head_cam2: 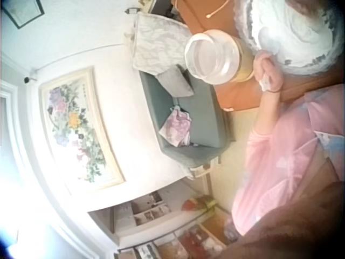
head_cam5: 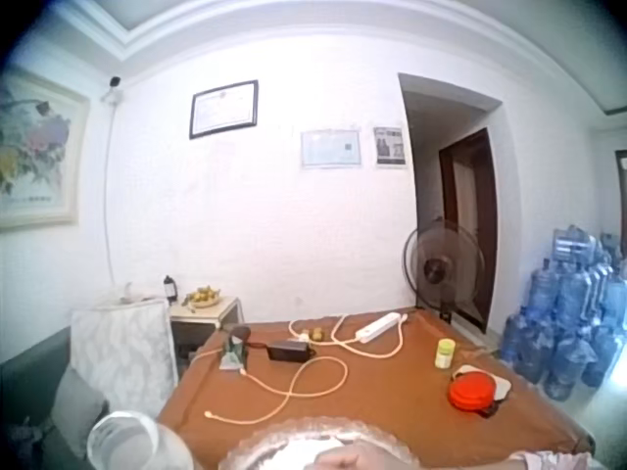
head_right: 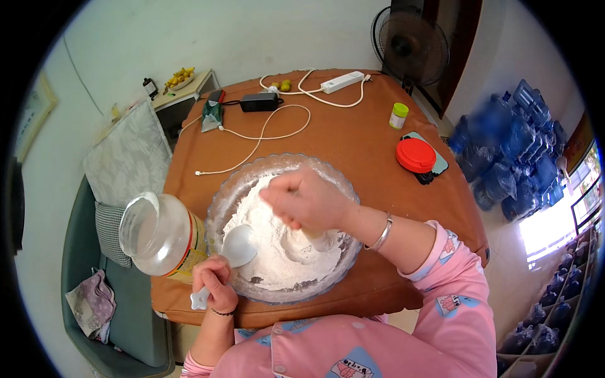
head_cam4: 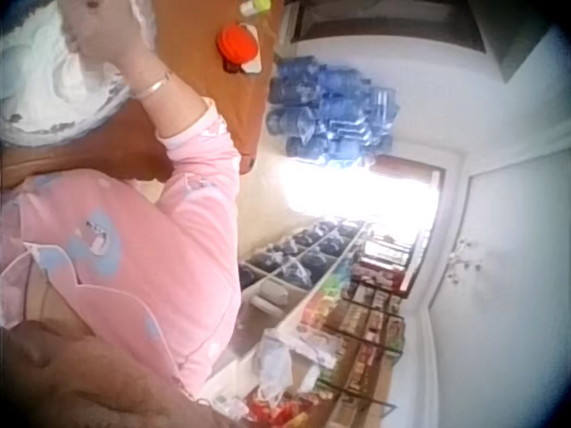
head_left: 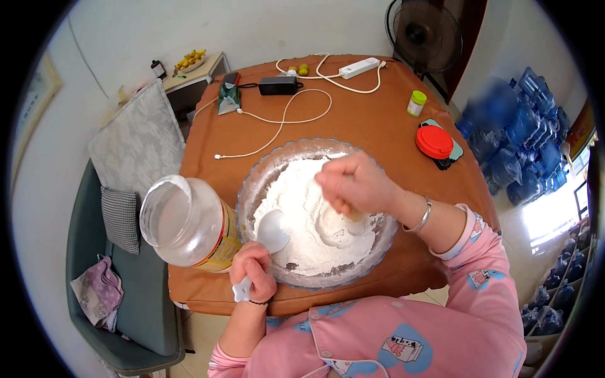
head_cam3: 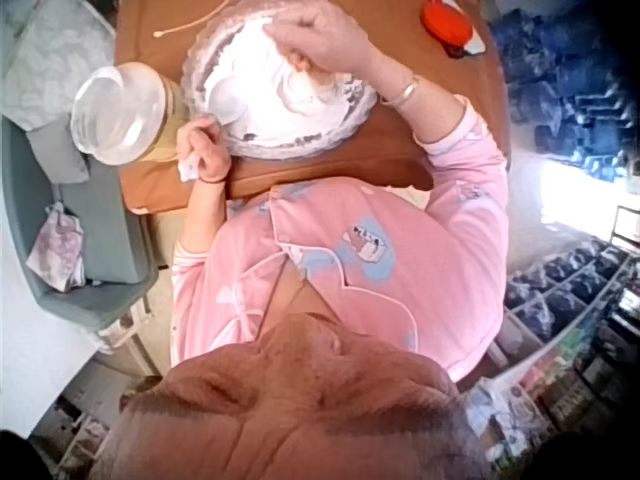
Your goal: The person mixes a white powder in a glass bowl using a wooden pestle and a white plastic spoon. They stir the powder in circular motions and occasionally scoop it into a clear plastic jar held in their left hand.
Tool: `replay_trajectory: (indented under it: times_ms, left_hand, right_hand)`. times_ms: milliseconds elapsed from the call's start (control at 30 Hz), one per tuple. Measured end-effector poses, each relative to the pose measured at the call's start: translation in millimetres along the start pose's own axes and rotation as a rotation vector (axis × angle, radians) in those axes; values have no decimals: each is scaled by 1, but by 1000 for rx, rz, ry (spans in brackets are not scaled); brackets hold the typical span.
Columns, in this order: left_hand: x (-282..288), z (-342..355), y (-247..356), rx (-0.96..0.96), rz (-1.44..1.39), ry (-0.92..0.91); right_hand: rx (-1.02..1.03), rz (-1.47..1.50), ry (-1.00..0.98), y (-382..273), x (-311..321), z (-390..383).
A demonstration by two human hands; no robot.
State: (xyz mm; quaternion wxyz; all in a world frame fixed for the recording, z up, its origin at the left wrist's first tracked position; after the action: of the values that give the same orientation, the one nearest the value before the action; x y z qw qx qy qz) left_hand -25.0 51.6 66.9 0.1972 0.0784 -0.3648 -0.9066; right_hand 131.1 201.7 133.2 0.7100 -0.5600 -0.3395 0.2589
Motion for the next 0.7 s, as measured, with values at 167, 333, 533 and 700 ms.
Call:
replay_trajectory:
  times_ms: [167,333,533,700]
  left_hand:
    - [3,-3,-1,-31,-58,19]
    - [3,-1,1,-55,-71,28]
    - [3,0,-3,-34,-30,9]
    - [4,-2,-2,-53,-20,17]
  right_hand:
    - [59,-54,-246,1,-41,7]
    - [-76,-31,53,32,-24,42]
    - [-29,-54,407,35,16,40]
    - [70,11,219,15,-10,27]
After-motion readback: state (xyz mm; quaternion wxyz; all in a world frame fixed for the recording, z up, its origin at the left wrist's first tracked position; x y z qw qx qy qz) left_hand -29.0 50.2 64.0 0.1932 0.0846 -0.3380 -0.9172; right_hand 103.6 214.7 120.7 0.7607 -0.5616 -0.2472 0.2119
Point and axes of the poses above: each hand's wrist, its own z-axis towards the middle knuckle, its own x-axis out of the back of the hand, y = z × x, the point moved 9 cm from there along z, towards the middle knuckle, and after that the axes turned 4 degrees about -z, right-handed, at the moved point
